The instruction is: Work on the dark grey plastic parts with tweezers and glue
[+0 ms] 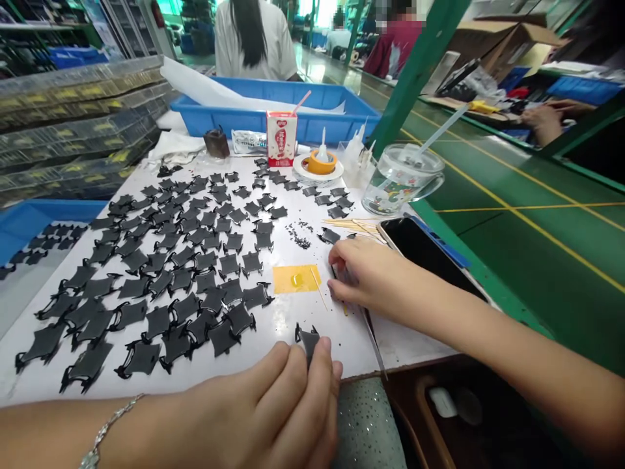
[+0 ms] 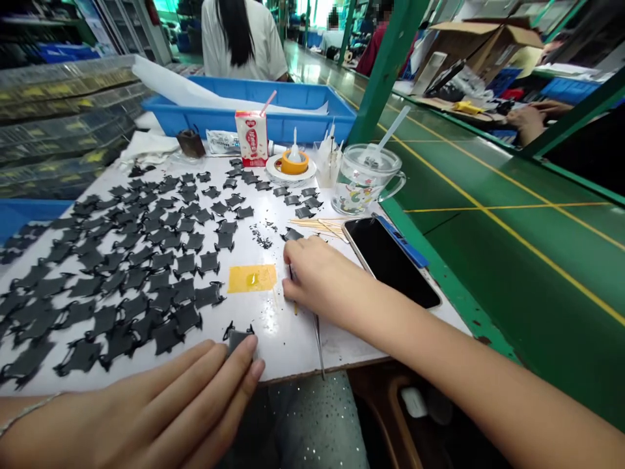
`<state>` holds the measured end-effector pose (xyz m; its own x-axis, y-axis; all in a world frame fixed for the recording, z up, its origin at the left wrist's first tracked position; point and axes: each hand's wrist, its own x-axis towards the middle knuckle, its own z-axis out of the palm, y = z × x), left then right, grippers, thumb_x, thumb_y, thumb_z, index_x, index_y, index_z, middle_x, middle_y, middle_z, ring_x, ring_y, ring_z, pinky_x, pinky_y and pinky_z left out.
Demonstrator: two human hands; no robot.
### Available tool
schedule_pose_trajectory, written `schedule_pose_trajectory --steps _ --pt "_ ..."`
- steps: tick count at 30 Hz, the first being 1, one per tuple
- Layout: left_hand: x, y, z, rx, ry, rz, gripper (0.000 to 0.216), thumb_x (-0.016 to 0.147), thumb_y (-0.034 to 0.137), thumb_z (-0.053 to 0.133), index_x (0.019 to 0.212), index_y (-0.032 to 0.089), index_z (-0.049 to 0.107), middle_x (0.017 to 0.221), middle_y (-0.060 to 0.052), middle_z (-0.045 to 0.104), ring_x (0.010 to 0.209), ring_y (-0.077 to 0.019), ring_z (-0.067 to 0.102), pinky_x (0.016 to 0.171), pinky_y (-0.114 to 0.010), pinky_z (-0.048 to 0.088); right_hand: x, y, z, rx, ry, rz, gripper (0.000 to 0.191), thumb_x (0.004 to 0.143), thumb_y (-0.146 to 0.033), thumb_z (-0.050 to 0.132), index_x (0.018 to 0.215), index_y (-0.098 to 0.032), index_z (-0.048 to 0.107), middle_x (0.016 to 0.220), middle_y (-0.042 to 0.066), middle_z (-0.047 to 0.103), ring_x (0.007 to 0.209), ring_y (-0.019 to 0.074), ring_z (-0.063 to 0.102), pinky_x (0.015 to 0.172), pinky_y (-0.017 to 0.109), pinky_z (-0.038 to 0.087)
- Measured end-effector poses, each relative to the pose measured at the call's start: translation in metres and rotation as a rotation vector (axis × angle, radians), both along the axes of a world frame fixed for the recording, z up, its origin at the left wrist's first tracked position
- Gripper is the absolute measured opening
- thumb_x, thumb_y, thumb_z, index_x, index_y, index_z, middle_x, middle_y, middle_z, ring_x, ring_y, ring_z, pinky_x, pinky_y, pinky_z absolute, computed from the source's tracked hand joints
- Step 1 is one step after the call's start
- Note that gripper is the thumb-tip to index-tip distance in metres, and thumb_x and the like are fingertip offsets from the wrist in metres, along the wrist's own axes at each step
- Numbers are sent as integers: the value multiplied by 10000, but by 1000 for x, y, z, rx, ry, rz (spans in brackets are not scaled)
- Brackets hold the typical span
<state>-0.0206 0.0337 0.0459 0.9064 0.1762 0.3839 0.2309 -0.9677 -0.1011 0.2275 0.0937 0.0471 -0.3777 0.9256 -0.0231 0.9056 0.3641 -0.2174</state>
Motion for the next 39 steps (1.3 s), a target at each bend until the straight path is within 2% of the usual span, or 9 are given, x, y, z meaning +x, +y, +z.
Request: schedule_pose_trajectory --steps 8,11,15,18,21,25,30,34,39 --pt "-1 0 0 -257 -86 -26 506 972 493 562 1374 187 584 1335 -162 646 1191 -300 628 973 -370 559 -25 12 -2 -68 -4 -32 309 715 -57 581 1012 -138 611 789 84 707 665 196 614 547 283 353" --pt "-7 5 5 -270 -97 -75 371 1026 329 490 1348 179 597 1303 -130 674 1192 -259 644 1009 -322 536 -24 11 13 -93 37 -39 313 724 -102 609 1033 -151 613 830 73 719 664 182 611 563 281 392" --pt "-6 11 6 -341 -144 -185 339 1063 161 346 1246 68 617 1224 -143 714 1139 -188 681 1037 -203 480 -10 8 45 -104 118 -59 109 791 -162 588 863 -201 660 753 27 700 647 158 599 579 281 430" --pt "1 11 -3 -595 -316 -158 226 1027 221 533 1213 114 602 1075 -100 755 982 -142 729 937 -123 524 5 4 66 -124 382 -74 57 834 -236 620 809 -215 667 745 18 706 668 165 619 600 308 470" --pt "9 8 -13 -839 -474 -72 246 950 107 640 1166 224 642 1014 -3 760 919 -101 732 888 -90 534 16 -4 72 -133 762 -80 104 855 -266 664 768 -221 629 882 36 746 844 190 686 742 343 529" --pt "19 4 -14 -1395 -767 30 407 848 81 747 1133 366 690 1051 60 717 792 -79 717 747 -130 599 20 -21 58 -191 1127 -114 131 885 -228 659 776 -223 585 815 10 748 822 155 713 801 331 553" --pt "31 5 -7 -1967 -769 115 380 731 79 845 1050 262 746 827 35 719 743 -106 726 719 -164 609 12 -45 24 -283 1048 -209 134 895 -310 649 903 -178 667 737 2 686 671 137 660 674 301 541" --pt "37 10 -8 -1845 -657 188 76 802 163 807 838 155 741 842 -32 755 821 -144 730 778 -195 598 5 -63 2 -247 995 -238 172 889 -319 642 923 -166 712 793 23 709 759 155 645 712 299 512" --pt "42 15 -15 -1916 -587 215 154 971 290 644 899 158 609 794 -24 751 657 -113 708 662 -203 592 2 -69 -16 -272 1057 -258 198 877 -356 639 886 -173 715 743 16 698 682 149 610 615 276 472"
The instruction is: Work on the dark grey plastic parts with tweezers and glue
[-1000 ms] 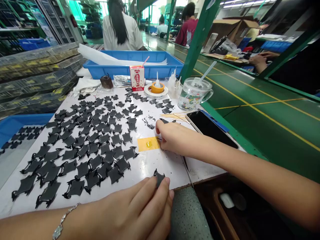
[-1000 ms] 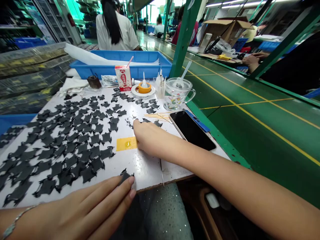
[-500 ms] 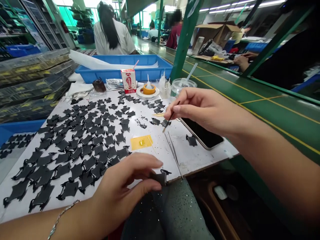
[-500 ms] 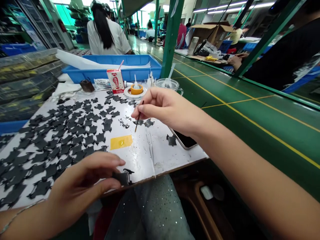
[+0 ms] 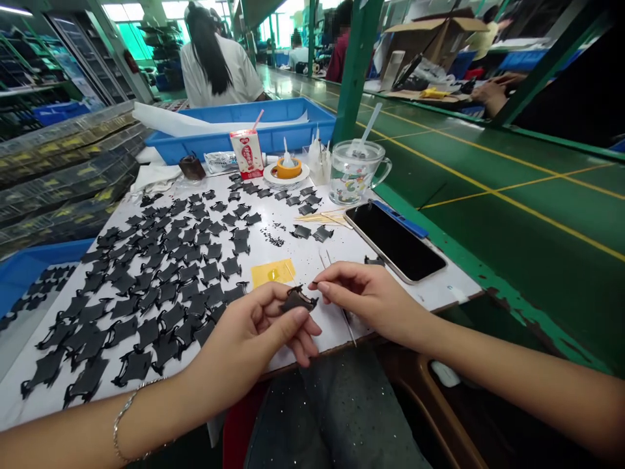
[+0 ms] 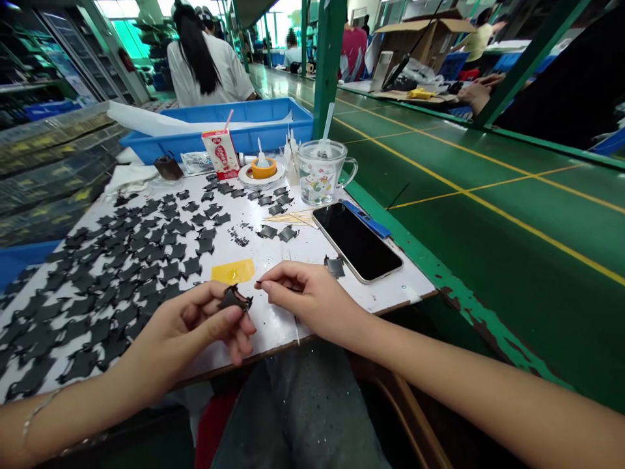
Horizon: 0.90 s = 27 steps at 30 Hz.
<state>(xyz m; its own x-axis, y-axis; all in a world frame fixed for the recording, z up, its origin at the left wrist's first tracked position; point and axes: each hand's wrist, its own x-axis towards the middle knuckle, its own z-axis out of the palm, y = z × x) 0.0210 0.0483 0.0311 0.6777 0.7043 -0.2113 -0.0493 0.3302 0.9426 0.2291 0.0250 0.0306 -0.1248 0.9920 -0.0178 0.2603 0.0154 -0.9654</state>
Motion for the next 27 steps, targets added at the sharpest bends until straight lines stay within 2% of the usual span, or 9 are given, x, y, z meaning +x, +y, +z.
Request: schedule_pose_trajectory --steps 3,5,12,18,27 --pt "2 1 -6 -50 36 -17 215 996 338 598 875 183 512 774 -7 730 558 -109 670 491 -182 537 -2 2 -5 -14 59 -31 192 854 -354 652 847 -172 714 742 13 697 647 135 587 571 254 443" --pt "4 1 -9 -75 67 -12 248 991 354 605 860 198 464 802 -9 733 562 -120 678 457 -180 521 -4 3 -7 -32 97 -42 155 838 -318 664 817 -172 710 724 2 687 631 123 575 560 240 434" --pt "7 0 -7 -65 168 -13 319 960 397 638 819 208 423 808 -31 749 511 -112 657 419 -162 484 -11 0 -12 -152 216 16 74 827 -251 691 785 -194 668 615 -36 653 561 100 559 520 212 431" --pt "11 1 -3 -64 205 -7 334 936 405 665 780 206 447 627 12 709 422 -71 571 397 -120 441 -11 -1 -13 -131 182 17 81 851 -251 683 776 -221 678 619 -40 682 548 93 546 514 200 462" --pt "11 1 -4 -51 227 -18 283 944 373 637 779 217 470 568 18 690 392 -74 533 381 -116 422 -12 1 -13 -139 248 17 127 824 -154 682 731 -240 673 553 -69 674 499 94 622 466 193 462"
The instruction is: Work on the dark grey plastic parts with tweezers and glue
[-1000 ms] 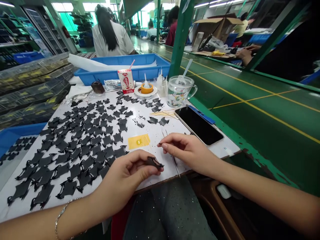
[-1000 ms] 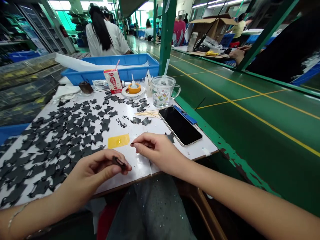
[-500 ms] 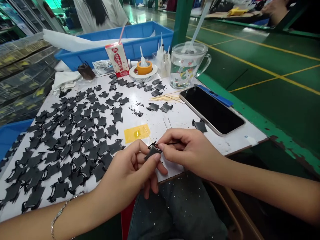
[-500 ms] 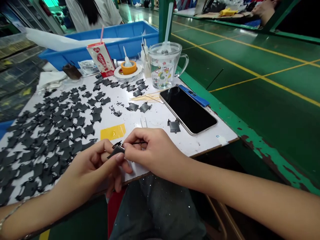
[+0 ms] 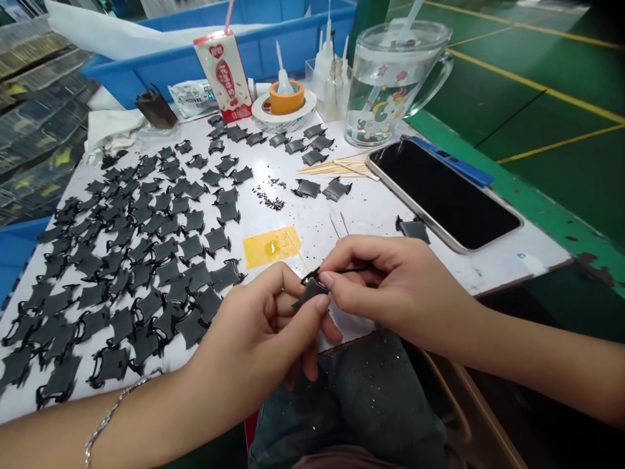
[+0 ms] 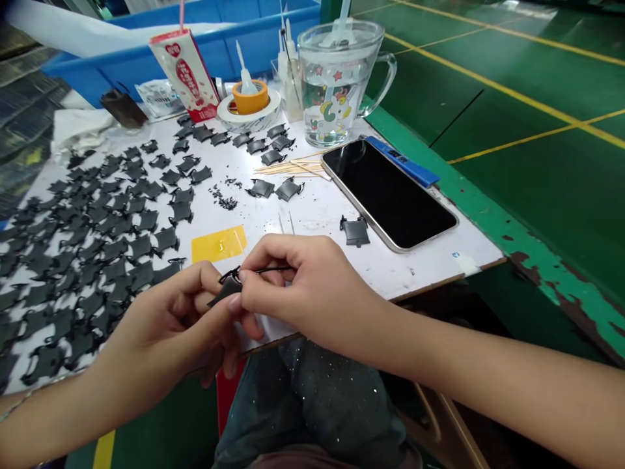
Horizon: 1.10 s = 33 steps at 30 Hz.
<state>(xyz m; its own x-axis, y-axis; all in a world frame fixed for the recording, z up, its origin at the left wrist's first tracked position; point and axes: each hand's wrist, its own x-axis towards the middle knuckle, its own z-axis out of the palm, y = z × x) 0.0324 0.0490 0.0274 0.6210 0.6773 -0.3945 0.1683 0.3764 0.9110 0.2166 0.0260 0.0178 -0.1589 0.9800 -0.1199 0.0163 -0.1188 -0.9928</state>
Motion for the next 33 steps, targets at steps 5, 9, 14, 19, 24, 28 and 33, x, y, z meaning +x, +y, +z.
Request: schedule_pose_trajectory --steps 5,9,14,19,24,28,33 --pt "-2 -1 -1 28 15 0 268 941 357 642 776 224 478 574 32 685 415 -87 566 384 -126 425 -1 1 2 -38 5 -6 136 802 -143 684 705 -237 664 513 -75 649 461 78 574 444 184 445" --pt "-1 0 -1 31 25 6 263 938 356 647 777 227 485 563 34 677 417 -86 564 382 -119 407 -1 2 3 -88 17 16 108 806 -190 681 712 -238 656 543 -47 687 510 122 642 477 225 487" --pt "-2 -1 -1 35 23 7 273 926 362 661 776 229 476 626 24 705 428 -86 577 381 -123 407 -1 2 4 -129 44 37 88 798 -197 683 729 -245 656 574 -34 718 554 163 703 516 265 542" --pt "-2 -2 -3 65 25 -4 250 935 338 641 775 226 485 675 32 722 428 -75 586 379 -118 417 -1 2 3 -131 31 33 97 804 -200 678 720 -245 656 571 -35 721 552 160 704 500 256 533" --pt "-2 -1 -3 96 62 3 245 929 344 646 772 228 497 664 35 723 419 -81 583 369 -126 416 -2 2 2 -133 64 26 100 794 -192 684 715 -246 655 578 -35 724 547 171 711 496 261 535" --pt "-2 -2 -3 102 65 9 268 930 358 653 761 230 489 632 47 709 417 -80 585 371 -122 422 -3 2 1 -141 126 29 134 781 -145 694 707 -249 655 574 -49 721 550 150 709 526 241 548" --pt "-3 -3 -4 109 82 5 240 928 349 652 777 231 507 639 47 711 413 -81 584 365 -126 419 -3 1 1 -107 108 11 153 808 -148 680 698 -251 655 561 -57 707 537 136 708 507 219 546"
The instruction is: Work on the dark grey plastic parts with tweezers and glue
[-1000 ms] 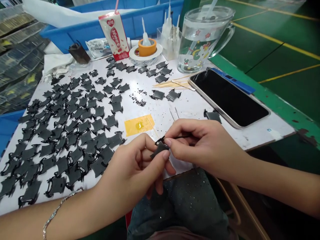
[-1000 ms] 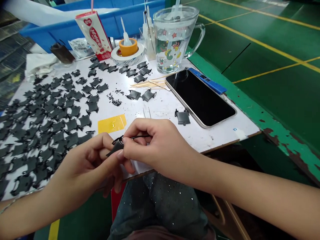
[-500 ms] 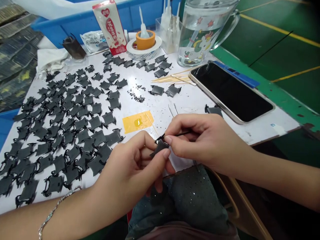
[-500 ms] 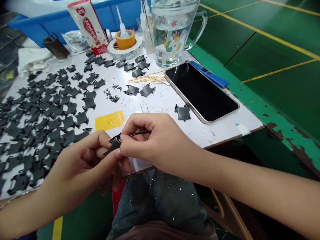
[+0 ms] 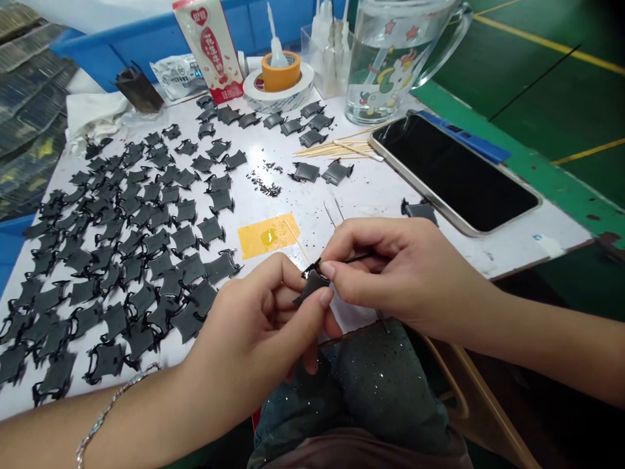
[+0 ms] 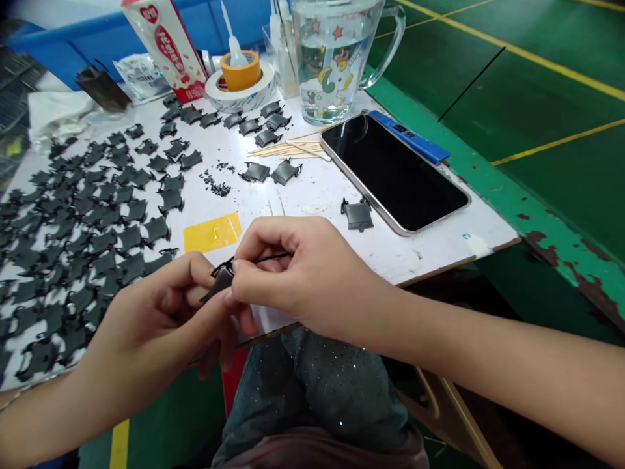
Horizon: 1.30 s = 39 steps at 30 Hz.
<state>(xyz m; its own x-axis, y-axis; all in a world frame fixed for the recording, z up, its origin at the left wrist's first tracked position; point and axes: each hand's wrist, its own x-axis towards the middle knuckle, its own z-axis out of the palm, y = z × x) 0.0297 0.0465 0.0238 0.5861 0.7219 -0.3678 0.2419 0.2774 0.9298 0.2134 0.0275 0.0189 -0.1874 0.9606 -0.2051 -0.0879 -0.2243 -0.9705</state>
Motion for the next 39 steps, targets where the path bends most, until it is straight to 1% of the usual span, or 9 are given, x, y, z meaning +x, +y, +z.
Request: schedule_pose_trajectory --steps 7,12,18,22,26,29,32,35,39 --pt "1 1 1 9 -8 4 274 926 313 651 748 218 467 598 73 675 425 -62 578 384 -108 417 1 1 7 35 -126 10 151 818 -139 656 688 -215 637 577 -56 682 542 95 674 498 166 523" --pt "1 -1 1 -44 -80 20 265 945 284 644 767 207 464 618 108 666 460 -23 563 424 -70 436 2 3 6 60 -247 -35 108 767 -171 715 677 -189 656 553 -62 590 501 50 546 442 124 434" --pt "0 -1 1 -13 -42 19 270 935 307 645 752 208 473 599 83 666 444 -44 565 414 -94 439 2 2 8 2 -144 25 173 760 -92 693 651 -195 608 511 -71 628 510 62 623 466 116 460" --pt "-1 -2 1 -2 -61 6 229 938 295 651 781 207 510 646 65 694 447 -50 585 412 -100 436 3 2 8 -38 -92 65 179 769 -80 666 660 -201 590 520 -63 658 524 79 646 470 134 471" --pt "-3 -1 0 -5 -111 12 215 954 230 629 781 209 503 672 75 698 467 -37 589 430 -85 440 3 5 5 -18 -124 13 117 742 -109 707 800 -200 663 550 -91 559 488 42 529 438 126 420" --pt "-5 1 0 23 -110 -5 217 971 243 615 788 211 502 659 85 686 469 -30 589 428 -74 427 3 6 4 3 -143 -30 252 711 -94 720 934 -206 692 603 -104 460 480 27 447 431 127 404" --pt "-5 1 -1 55 -97 -18 217 964 246 622 791 212 496 673 83 693 464 -30 582 430 -81 435 2 7 5 -4 -122 -19 192 699 -73 708 842 -199 676 582 -109 420 443 18 417 406 128 383" --pt "-3 0 0 75 -57 -28 241 953 263 627 773 211 476 705 53 722 460 -42 577 417 -94 439 1 7 6 -28 -81 9 144 700 -69 693 724 -199 635 524 -108 458 405 16 430 385 131 356" --pt "-3 -1 1 36 -52 -17 274 952 276 637 755 202 461 717 29 738 446 -38 563 407 -84 442 2 7 5 -27 -112 23 133 719 -91 680 727 -217 637 490 -94 521 416 55 502 390 158 369"
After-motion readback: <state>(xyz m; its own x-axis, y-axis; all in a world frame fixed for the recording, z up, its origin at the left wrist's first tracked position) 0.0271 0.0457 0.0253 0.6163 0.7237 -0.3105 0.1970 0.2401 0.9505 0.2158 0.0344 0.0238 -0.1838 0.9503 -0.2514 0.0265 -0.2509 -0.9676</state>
